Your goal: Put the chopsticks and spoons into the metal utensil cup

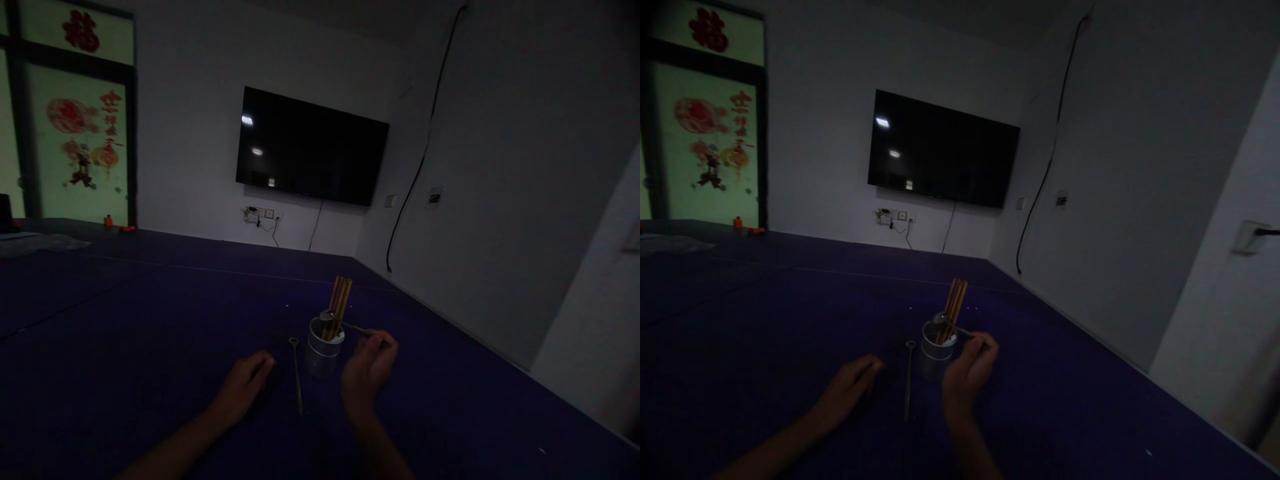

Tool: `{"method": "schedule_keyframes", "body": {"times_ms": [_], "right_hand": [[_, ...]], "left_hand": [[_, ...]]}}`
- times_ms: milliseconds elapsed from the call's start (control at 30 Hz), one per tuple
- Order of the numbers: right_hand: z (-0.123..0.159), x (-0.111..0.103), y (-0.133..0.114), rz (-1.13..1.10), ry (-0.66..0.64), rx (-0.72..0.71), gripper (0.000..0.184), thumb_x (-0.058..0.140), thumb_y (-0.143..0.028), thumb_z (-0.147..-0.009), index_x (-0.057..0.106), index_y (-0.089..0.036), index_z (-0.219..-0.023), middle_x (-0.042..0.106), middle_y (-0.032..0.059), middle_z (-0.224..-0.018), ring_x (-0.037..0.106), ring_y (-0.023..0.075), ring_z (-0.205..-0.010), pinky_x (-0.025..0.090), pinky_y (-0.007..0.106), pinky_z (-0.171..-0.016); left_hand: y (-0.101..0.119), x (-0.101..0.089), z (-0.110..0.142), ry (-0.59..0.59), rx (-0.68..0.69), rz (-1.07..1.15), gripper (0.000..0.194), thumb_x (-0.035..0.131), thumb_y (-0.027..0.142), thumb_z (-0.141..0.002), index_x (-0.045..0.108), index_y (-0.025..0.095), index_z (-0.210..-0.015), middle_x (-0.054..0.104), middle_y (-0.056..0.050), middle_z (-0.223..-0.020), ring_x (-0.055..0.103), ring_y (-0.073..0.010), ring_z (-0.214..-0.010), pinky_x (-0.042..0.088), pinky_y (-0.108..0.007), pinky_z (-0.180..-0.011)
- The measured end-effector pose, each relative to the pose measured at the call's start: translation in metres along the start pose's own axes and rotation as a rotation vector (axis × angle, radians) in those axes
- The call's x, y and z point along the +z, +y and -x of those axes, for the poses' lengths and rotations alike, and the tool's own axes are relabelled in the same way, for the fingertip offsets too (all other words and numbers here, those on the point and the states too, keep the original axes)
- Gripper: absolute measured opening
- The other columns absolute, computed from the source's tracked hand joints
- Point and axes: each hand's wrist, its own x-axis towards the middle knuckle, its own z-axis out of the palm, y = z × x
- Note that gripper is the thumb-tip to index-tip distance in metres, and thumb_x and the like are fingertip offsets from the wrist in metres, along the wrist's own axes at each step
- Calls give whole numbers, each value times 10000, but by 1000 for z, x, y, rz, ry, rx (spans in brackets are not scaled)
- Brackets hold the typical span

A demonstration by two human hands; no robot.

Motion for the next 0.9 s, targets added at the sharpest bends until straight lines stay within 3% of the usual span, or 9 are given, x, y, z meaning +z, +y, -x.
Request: {"method": "schedule_keyframes", "body": {"times_ms": [133,367,500,700,800,900], "right_hand": [[-11,-2,4,55,62,34,372,281,-492,-908,486,-192,-986,512,17,-802,486,163,-680,366,278,-629],[-10,2,12,139,-89,86,456,262,-480,-918,569,-162,-1032,572,23,-748,512,172,-643,367,265,-605],[-11,4,19,185,-172,66,463,313,-452,-895,602,-150,-1094,656,100,-978,592,218,-858,409,296,-728],[-12,7,28,181,-220,63,515,375,-447,-856,573,-125,-1206,594,145,-1206,546,243,-1086,390,346,-890],[-11,8,29,166,-209,86,538,411,-465,-845,557,-120,-1231,630,136,-1121,583,235,-985,423,334,-816],[-10,7,23,160,-146,128,592,481,-495,-826,504,-112,-1277,637,39,-780,574,181,-669,423,287,-627]], "left_hand": [[1,0,1,6,-3,-15,453,303,545,-871,554,196,-727,485,42,-571,475,-127,-577,350,-232,-577],[2,1,1,6,-1,-39,443,310,530,-872,533,202,-675,499,36,-570,487,-136,-616,351,-234,-589],[3,1,1,-5,-3,-56,437,311,523,-874,530,203,-673,496,40,-561,496,-136,-611,351,-238,-597],[3,1,1,-7,2,-63,434,323,521,-867,515,201,-645,493,38,-561,499,-140,-612,343,-241,-596],[1,2,0,-10,2,-62,443,311,527,-870,516,201,-651,489,38,-555,497,-141,-614,340,-240,-592],[0,3,0,-21,-2,-56,445,306,524,-875,528,199,-668,493,41,-557,491,-134,-597,340,-238,-587]]}}
